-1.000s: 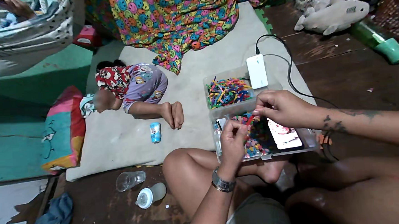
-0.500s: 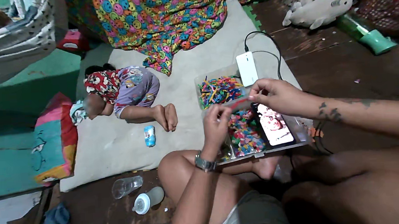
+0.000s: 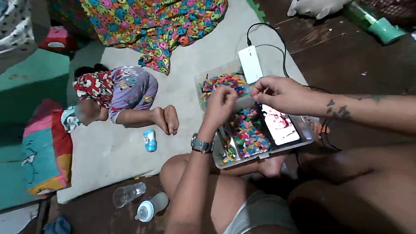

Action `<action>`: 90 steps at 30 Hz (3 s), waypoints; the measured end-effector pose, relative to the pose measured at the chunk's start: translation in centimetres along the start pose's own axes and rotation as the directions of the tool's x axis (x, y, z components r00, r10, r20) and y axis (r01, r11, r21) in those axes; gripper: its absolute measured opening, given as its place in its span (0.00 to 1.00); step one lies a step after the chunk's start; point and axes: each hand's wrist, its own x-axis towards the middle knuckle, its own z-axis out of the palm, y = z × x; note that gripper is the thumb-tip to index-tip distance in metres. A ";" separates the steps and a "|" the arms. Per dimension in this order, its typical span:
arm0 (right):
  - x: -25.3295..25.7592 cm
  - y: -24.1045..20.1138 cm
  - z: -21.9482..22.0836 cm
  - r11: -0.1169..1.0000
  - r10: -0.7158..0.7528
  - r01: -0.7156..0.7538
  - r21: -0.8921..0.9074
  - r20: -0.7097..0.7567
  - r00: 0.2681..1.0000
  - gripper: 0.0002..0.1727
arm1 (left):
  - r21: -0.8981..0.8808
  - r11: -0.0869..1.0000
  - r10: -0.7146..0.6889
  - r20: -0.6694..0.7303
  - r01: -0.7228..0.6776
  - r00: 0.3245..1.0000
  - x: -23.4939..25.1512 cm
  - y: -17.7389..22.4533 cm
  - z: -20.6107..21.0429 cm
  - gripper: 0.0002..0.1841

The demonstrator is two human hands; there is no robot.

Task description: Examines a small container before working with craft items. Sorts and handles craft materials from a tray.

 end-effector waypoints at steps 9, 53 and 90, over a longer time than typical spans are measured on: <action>0.2 0.7 0.0 0.993 -0.103 0.105 -0.053 0.034 0.994 0.07 | 0.283 0.957 -0.252 0.694 0.067 0.675 1.1 -2.1 9.0 0.20; 0.0 0.2 2.5 0.748 0.446 -0.627 0.218 0.535 0.718 0.10 | -0.836 0.485 -0.169 0.198 0.256 0.966 -5.2 0.0 5.8 0.12; 0.0 0.7 1.5 0.098 -0.717 0.869 -0.485 0.571 0.399 0.03 | -0.857 -0.174 -0.315 0.515 0.485 0.797 -5.3 2.3 5.3 0.18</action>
